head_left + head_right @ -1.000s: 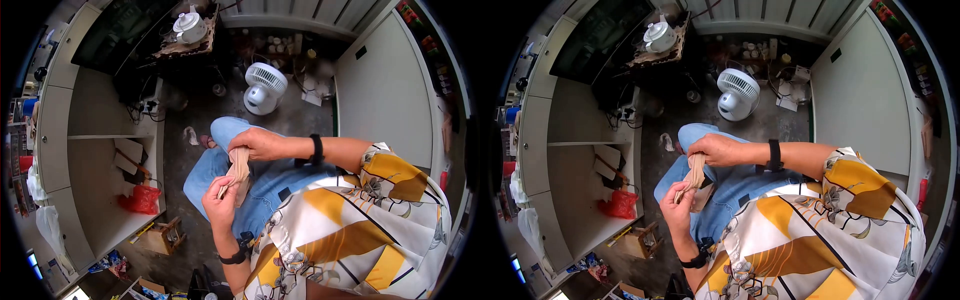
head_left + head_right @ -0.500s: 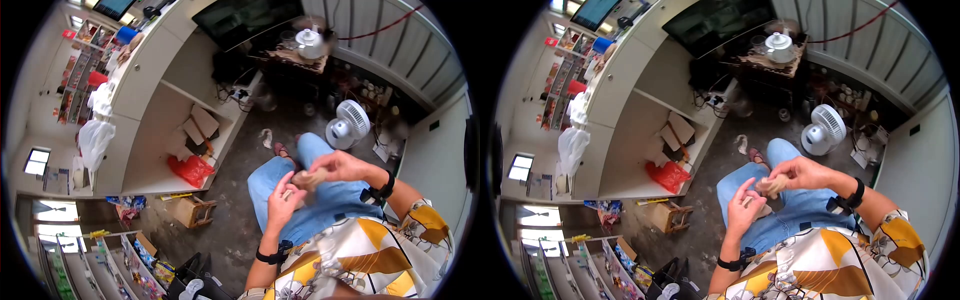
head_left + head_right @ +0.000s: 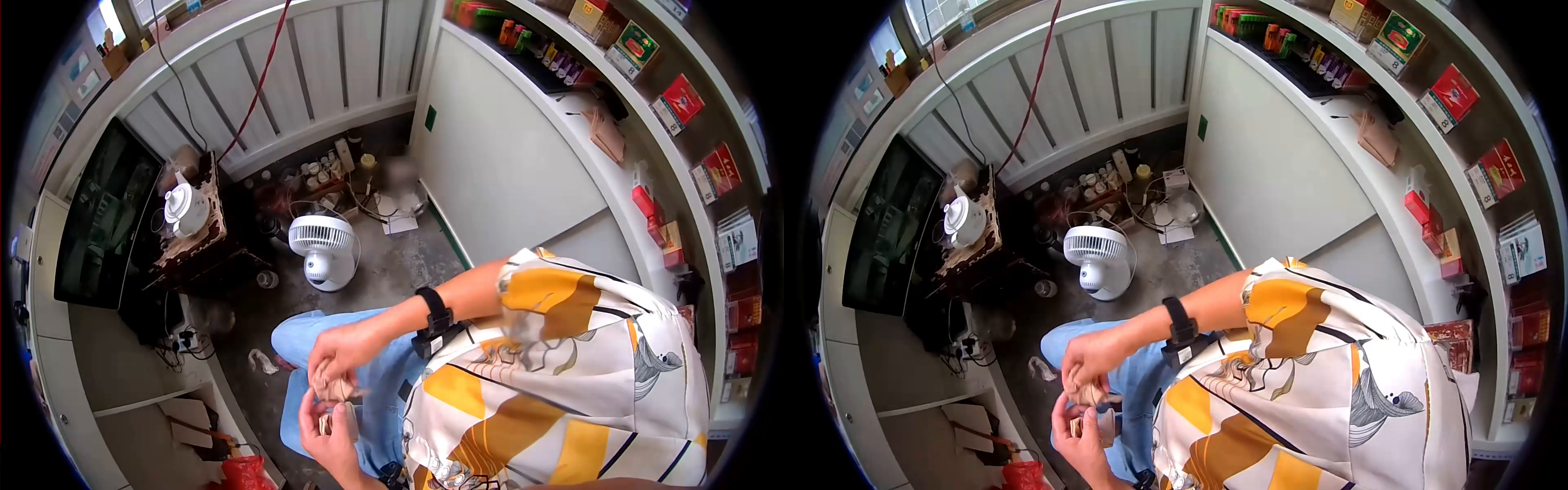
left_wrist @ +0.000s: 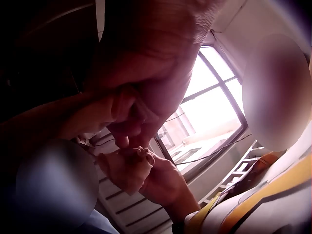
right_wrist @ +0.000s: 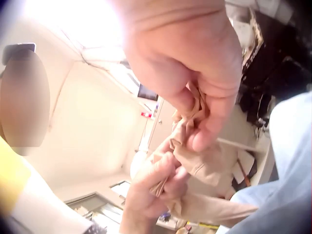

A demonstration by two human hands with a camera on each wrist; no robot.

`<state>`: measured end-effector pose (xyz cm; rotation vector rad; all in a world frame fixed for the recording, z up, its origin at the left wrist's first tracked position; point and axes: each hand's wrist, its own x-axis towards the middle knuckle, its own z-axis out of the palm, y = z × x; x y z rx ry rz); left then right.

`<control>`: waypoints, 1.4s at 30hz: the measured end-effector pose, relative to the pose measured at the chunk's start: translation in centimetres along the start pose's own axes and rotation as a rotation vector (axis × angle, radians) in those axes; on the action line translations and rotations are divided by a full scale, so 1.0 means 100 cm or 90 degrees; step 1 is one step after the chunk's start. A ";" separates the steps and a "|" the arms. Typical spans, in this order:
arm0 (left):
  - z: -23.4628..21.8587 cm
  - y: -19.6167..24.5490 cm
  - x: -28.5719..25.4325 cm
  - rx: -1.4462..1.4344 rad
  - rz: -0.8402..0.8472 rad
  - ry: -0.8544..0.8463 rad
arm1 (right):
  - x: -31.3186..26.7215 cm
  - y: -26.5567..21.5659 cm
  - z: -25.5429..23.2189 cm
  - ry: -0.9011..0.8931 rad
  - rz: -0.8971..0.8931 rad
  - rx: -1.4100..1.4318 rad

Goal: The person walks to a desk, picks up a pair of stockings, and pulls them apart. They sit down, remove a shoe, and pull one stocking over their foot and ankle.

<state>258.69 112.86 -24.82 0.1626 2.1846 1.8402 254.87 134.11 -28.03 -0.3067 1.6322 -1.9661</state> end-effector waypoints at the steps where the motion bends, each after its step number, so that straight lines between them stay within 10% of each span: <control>1: 0.000 0.006 -0.001 0.040 -0.006 0.007 | -0.009 -0.001 -0.017 0.071 -0.009 0.056; 5: -0.013 0.010 0.002 0.115 -0.061 0.028 | -0.092 -0.063 -0.109 0.538 -0.233 0.140; 8: -0.019 0.004 0.003 0.119 -0.104 0.050 | -0.191 -0.114 -0.162 0.896 -0.456 -0.147; 12: -0.014 0.006 0.008 0.089 -0.137 0.024 | -0.300 -0.159 -0.155 1.327 -0.370 -0.657; 16: 0.003 0.023 0.010 0.090 -0.127 -0.024 | -0.326 -0.146 -0.141 1.312 -0.376 -0.532; 22: 0.011 0.021 0.022 0.079 -0.103 -0.096 | -0.293 -0.113 -0.119 0.967 -0.452 -0.090; 26: 0.012 0.028 0.015 0.094 -0.106 -0.118 | -0.316 -0.122 -0.097 1.130 -0.198 -0.494; 27: 0.011 0.029 0.014 0.104 -0.088 -0.116 | -0.325 -0.125 -0.095 1.162 -0.334 -0.701; 32: -0.004 0.026 0.012 0.100 -0.084 -0.114 | -0.404 -0.140 -0.050 1.322 0.290 -1.088; 36: -0.015 0.014 0.019 0.089 -0.074 -0.129 | -0.448 -0.138 -0.020 1.239 0.718 -1.001; 42: -0.018 0.012 0.024 0.041 -0.066 -0.162 | -0.461 -0.106 0.003 1.058 0.819 -0.993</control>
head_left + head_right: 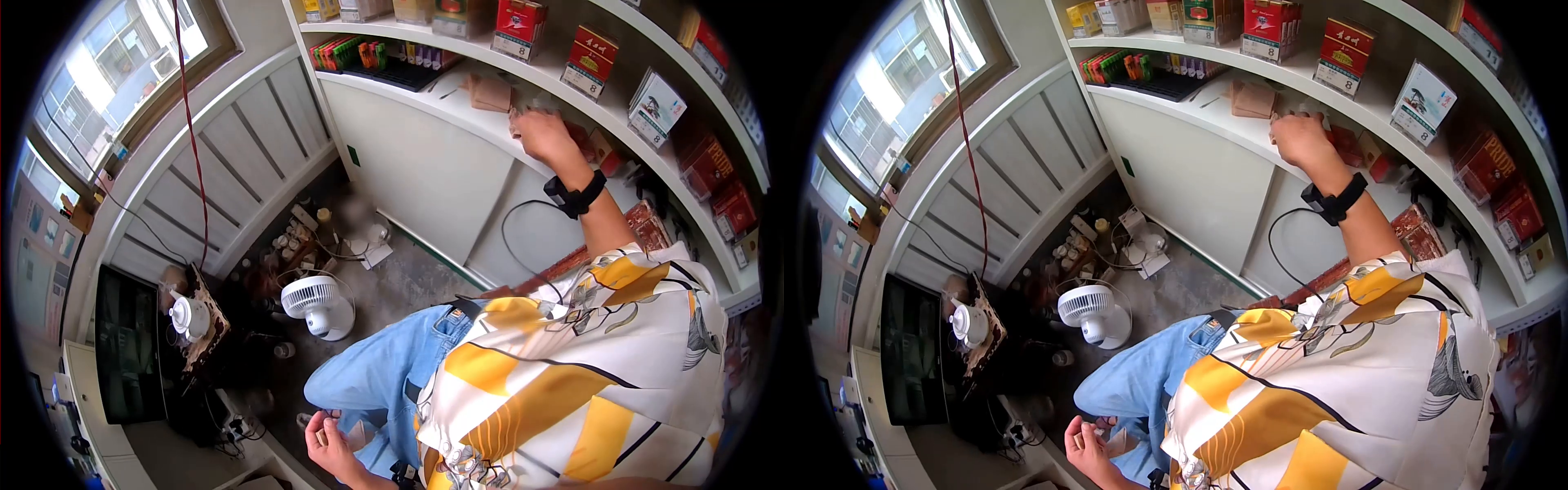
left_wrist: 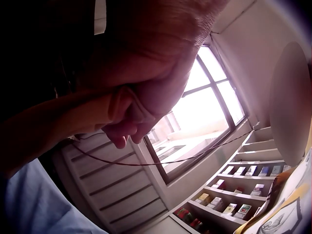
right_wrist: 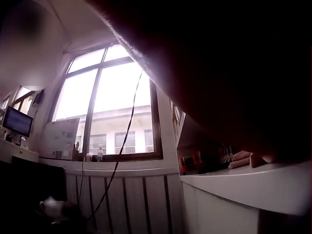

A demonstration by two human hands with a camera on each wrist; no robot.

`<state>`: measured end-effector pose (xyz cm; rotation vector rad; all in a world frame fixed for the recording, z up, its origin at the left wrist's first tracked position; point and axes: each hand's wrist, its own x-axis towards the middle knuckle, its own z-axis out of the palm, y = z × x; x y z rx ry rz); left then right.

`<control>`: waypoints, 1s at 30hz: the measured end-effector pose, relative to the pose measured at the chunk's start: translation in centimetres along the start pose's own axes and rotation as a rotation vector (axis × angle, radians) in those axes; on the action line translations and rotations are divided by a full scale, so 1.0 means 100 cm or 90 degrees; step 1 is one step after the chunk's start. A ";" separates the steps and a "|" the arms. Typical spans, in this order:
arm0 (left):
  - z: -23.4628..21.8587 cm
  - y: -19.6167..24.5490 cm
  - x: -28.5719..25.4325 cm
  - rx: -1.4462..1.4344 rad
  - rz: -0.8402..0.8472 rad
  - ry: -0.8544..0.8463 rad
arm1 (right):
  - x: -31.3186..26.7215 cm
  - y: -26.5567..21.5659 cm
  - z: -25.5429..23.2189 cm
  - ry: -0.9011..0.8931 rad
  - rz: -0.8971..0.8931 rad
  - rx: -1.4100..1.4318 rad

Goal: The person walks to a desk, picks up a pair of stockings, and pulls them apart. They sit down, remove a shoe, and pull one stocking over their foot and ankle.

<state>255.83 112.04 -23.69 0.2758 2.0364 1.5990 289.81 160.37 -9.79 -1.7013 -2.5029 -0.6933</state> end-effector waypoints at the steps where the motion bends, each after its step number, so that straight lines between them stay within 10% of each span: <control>1: 0.004 0.001 0.001 -0.023 0.019 0.022 | 0.006 -0.009 -0.015 -0.109 0.057 -0.008; 9: 0.004 0.018 -0.008 -0.196 0.048 0.136 | 0.002 -0.193 -0.068 0.055 -0.310 0.534; 17: -0.049 0.023 -0.030 -0.588 0.235 0.102 | -0.161 -0.464 -0.101 -0.589 -1.144 0.972; 22: -0.055 0.022 -0.045 -0.527 0.284 0.273 | -0.215 -0.501 -0.102 -1.158 -1.097 0.853; 30: -0.051 -0.002 -0.070 -0.322 0.188 0.403 | -0.209 -0.476 -0.092 -1.248 -0.974 0.922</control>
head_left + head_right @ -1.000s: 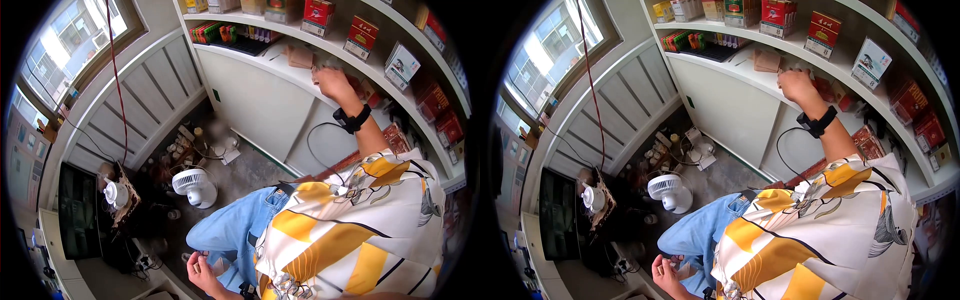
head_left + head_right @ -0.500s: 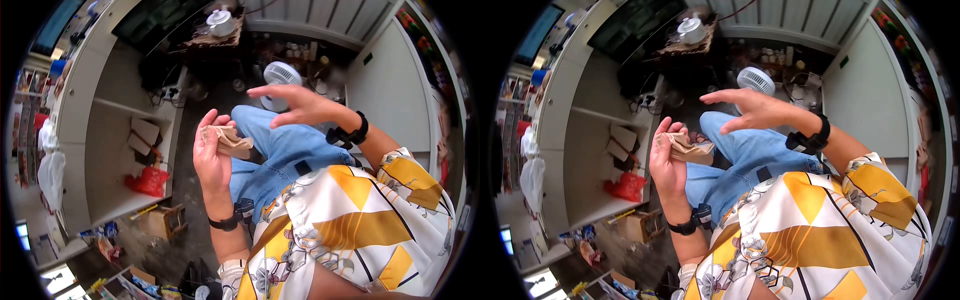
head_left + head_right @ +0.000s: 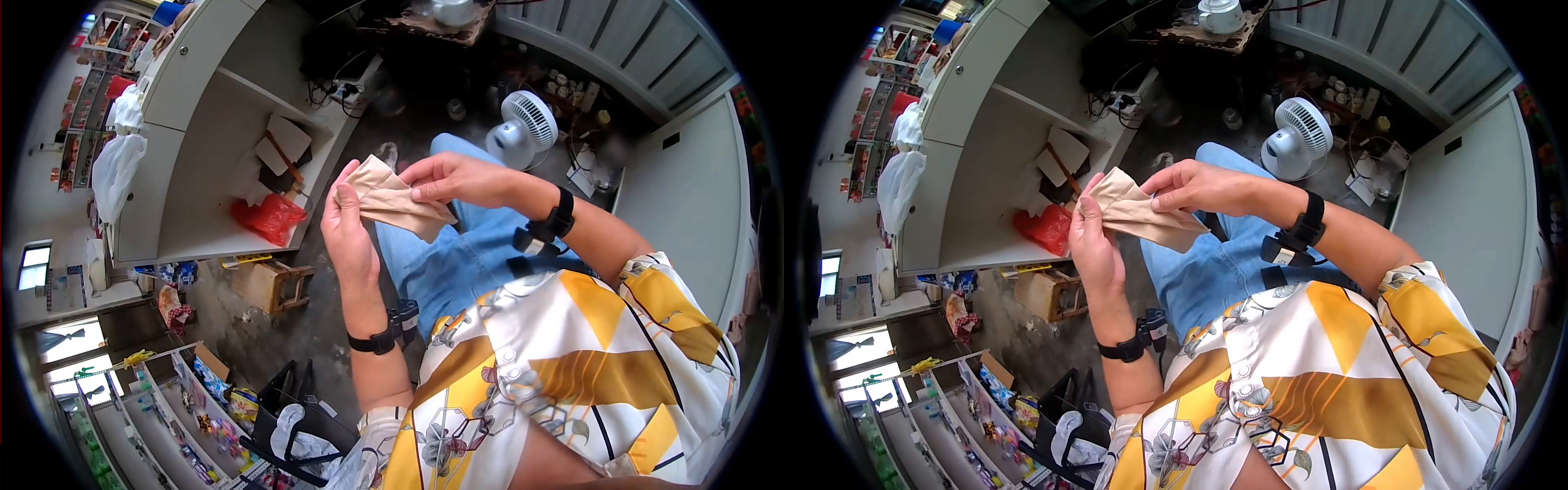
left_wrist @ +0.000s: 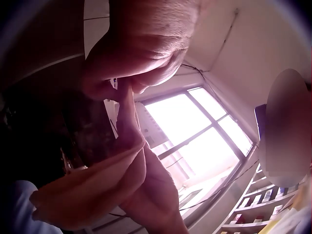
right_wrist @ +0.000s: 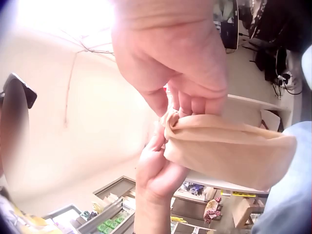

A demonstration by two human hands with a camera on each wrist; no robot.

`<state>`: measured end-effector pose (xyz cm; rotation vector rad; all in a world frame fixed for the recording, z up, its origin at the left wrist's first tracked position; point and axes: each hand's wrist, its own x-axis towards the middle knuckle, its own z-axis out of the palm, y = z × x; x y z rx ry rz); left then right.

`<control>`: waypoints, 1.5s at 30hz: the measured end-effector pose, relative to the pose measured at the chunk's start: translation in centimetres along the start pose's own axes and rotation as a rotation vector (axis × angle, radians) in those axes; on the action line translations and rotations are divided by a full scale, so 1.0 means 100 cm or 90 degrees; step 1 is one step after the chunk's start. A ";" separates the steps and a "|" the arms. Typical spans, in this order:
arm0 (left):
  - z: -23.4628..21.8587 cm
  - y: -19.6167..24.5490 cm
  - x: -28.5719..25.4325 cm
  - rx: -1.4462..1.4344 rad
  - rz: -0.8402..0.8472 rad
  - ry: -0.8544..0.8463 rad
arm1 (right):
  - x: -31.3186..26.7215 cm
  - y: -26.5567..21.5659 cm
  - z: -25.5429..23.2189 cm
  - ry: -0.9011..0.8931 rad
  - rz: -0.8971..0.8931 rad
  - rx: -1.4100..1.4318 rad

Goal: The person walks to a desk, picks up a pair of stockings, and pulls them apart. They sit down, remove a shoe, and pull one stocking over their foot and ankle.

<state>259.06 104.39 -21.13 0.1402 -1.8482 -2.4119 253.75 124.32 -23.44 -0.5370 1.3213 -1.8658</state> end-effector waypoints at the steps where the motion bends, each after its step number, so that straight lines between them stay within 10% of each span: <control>1: 0.004 -0.002 -0.005 -0.062 -0.022 -0.038 | -0.004 -0.003 0.001 0.021 0.024 -0.012; 8: 0.030 -0.009 -0.018 0.109 0.020 -0.085 | -0.018 0.018 -0.007 0.156 -0.009 0.086; 11: 0.028 -0.032 -0.017 0.363 0.149 0.068 | -0.019 0.024 -0.007 0.277 -0.041 0.049; 13: 0.030 -0.038 -0.022 0.243 0.045 0.069 | -0.019 0.030 -0.004 0.338 -0.092 -0.034; 17: 0.042 -0.052 -0.029 0.079 -0.091 0.034 | -0.024 0.038 0.014 0.293 -0.192 -0.257; 25: 0.032 -0.066 -0.035 0.025 -0.176 -0.045 | -0.037 0.043 -0.004 0.227 -0.017 -0.044; 45: 0.023 -0.075 -0.030 0.045 -0.172 -0.089 | -0.028 0.047 -0.007 0.244 0.012 -0.112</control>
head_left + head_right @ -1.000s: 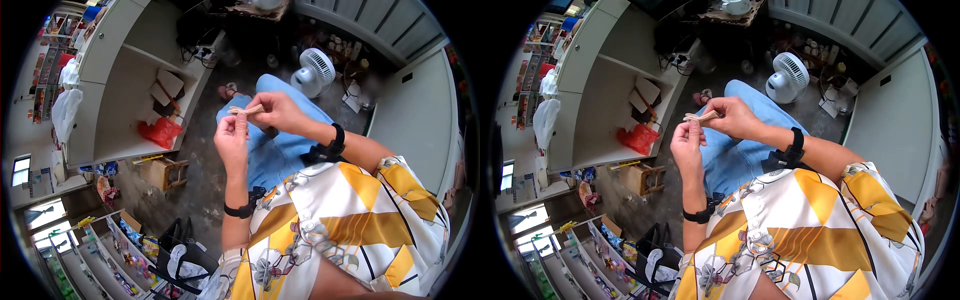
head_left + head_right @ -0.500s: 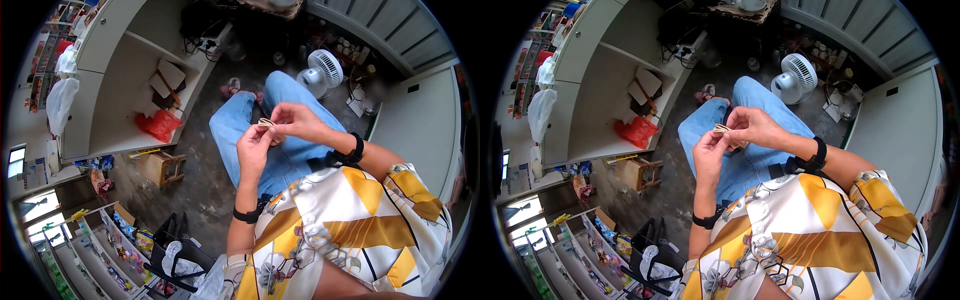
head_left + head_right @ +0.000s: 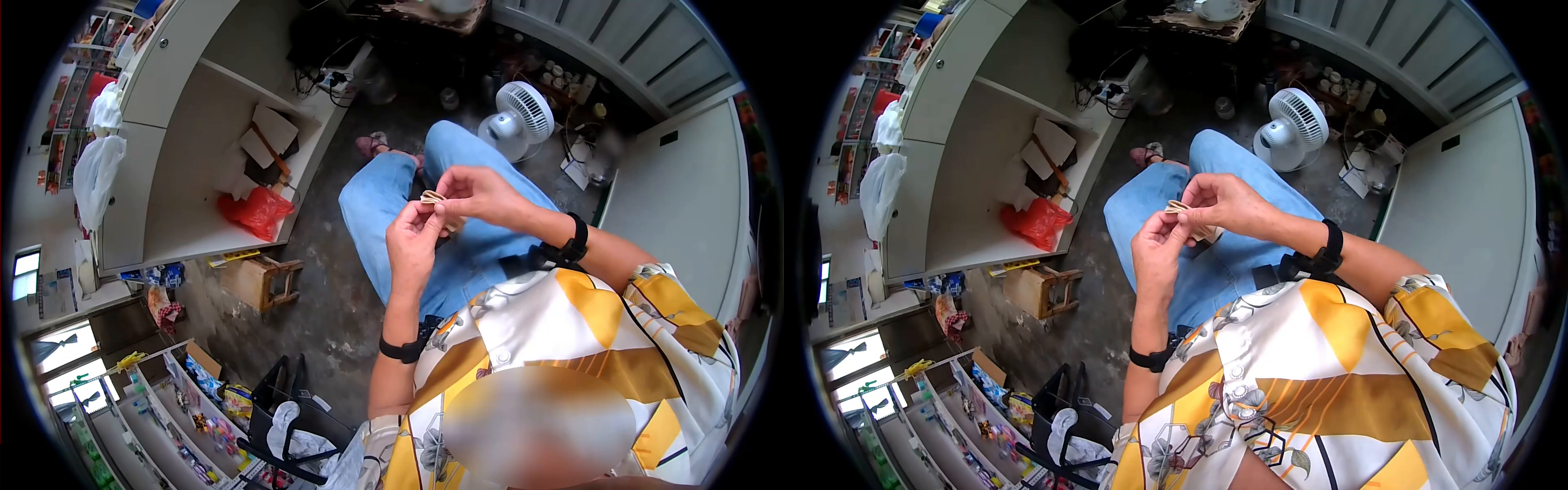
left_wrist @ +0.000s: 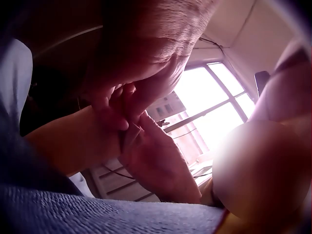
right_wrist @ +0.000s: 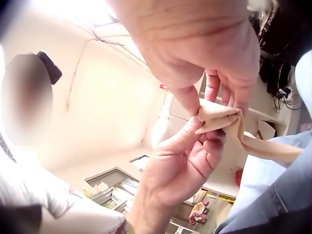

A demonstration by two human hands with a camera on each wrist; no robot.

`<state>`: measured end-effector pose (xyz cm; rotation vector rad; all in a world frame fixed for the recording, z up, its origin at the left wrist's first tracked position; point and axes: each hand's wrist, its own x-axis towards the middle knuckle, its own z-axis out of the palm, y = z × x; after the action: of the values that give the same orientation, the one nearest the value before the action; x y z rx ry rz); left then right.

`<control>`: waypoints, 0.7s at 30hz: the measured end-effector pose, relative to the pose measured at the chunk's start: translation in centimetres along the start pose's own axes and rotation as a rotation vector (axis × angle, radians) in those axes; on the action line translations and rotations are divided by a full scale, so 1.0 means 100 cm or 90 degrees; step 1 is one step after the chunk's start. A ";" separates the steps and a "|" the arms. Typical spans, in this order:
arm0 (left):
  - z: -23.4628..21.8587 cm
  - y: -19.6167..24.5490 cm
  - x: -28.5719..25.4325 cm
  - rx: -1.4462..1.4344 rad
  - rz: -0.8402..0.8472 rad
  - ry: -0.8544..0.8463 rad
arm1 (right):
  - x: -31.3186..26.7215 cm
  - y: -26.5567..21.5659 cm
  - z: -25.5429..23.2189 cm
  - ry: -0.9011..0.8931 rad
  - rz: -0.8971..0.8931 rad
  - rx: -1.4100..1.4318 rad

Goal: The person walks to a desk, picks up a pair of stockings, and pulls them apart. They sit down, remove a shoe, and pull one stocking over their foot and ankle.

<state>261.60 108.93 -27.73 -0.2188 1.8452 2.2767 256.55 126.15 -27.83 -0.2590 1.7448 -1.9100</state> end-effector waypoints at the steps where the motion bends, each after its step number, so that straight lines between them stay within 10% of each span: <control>1: 0.000 0.000 -0.001 0.007 0.003 0.004 | 0.000 -0.001 0.000 -0.001 0.003 0.004; 15: -0.002 0.065 -0.028 0.048 0.259 0.106 | -0.004 -0.033 -0.036 -0.017 -0.070 0.090; 21: -0.007 0.164 -0.056 -0.158 0.296 -0.105 | 0.033 -0.042 -0.123 0.063 -0.053 0.038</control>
<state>262.89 104.58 -10.98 0.3942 1.6580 2.7279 246.78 135.23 -26.20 -0.2213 1.7617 -2.0623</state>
